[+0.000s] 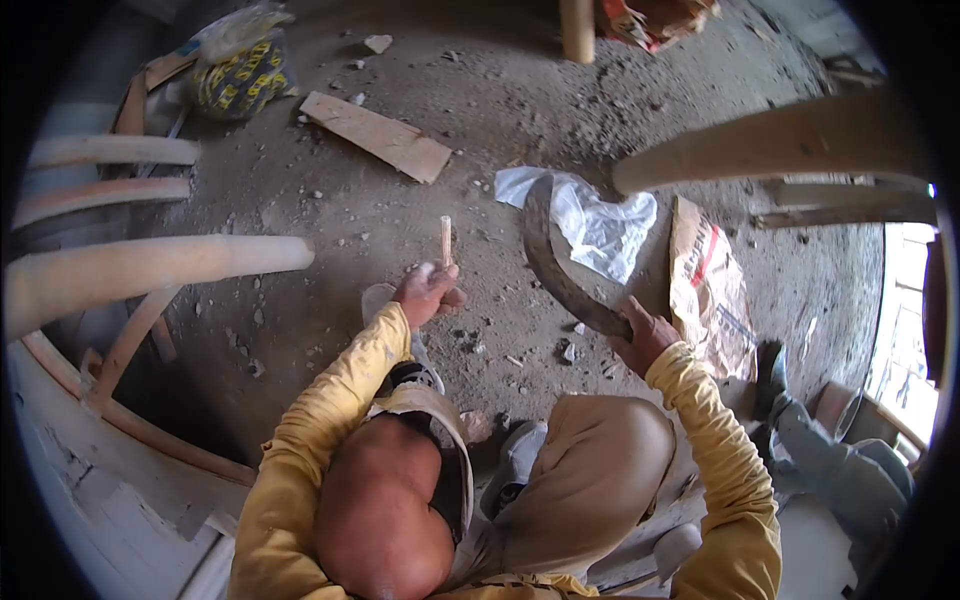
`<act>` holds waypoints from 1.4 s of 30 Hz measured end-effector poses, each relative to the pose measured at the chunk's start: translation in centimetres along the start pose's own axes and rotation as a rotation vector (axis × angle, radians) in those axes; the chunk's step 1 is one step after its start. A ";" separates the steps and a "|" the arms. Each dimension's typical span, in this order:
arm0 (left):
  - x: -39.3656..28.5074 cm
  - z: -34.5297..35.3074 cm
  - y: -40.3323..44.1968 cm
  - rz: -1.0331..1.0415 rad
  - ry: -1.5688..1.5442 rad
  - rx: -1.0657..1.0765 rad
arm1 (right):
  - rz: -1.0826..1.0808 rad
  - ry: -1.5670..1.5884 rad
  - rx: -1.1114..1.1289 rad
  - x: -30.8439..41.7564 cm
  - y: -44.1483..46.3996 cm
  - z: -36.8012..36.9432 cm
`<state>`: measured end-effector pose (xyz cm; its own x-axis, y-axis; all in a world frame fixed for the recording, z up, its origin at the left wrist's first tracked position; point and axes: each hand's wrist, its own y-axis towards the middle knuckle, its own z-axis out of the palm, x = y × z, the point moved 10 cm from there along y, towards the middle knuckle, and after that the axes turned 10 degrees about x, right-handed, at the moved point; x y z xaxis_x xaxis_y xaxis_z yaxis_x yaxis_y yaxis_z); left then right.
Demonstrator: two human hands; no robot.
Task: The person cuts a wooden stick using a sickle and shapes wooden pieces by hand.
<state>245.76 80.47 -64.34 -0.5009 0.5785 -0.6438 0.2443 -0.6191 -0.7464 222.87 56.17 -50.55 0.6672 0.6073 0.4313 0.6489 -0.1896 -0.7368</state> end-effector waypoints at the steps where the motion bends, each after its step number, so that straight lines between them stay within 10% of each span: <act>1: 0.3 -0.6 0.3 0.012 -0.015 -0.018 | -0.009 -0.027 -0.056 2.1 1.0 -1.4; 17: -4.9 -5.8 1.2 0.439 0.219 -0.154 | -0.409 0.162 -0.375 23.6 7.4 -3.7; 42: -8.0 -7.0 -1.2 0.774 0.018 -0.174 | -0.180 0.075 -0.261 24.7 8.1 1.1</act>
<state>255.28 80.37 -59.48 -0.1223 0.0275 -0.9921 0.6448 -0.7577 -0.1005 244.23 70.50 -46.43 0.5520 0.5925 0.5867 0.8243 -0.2816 -0.4911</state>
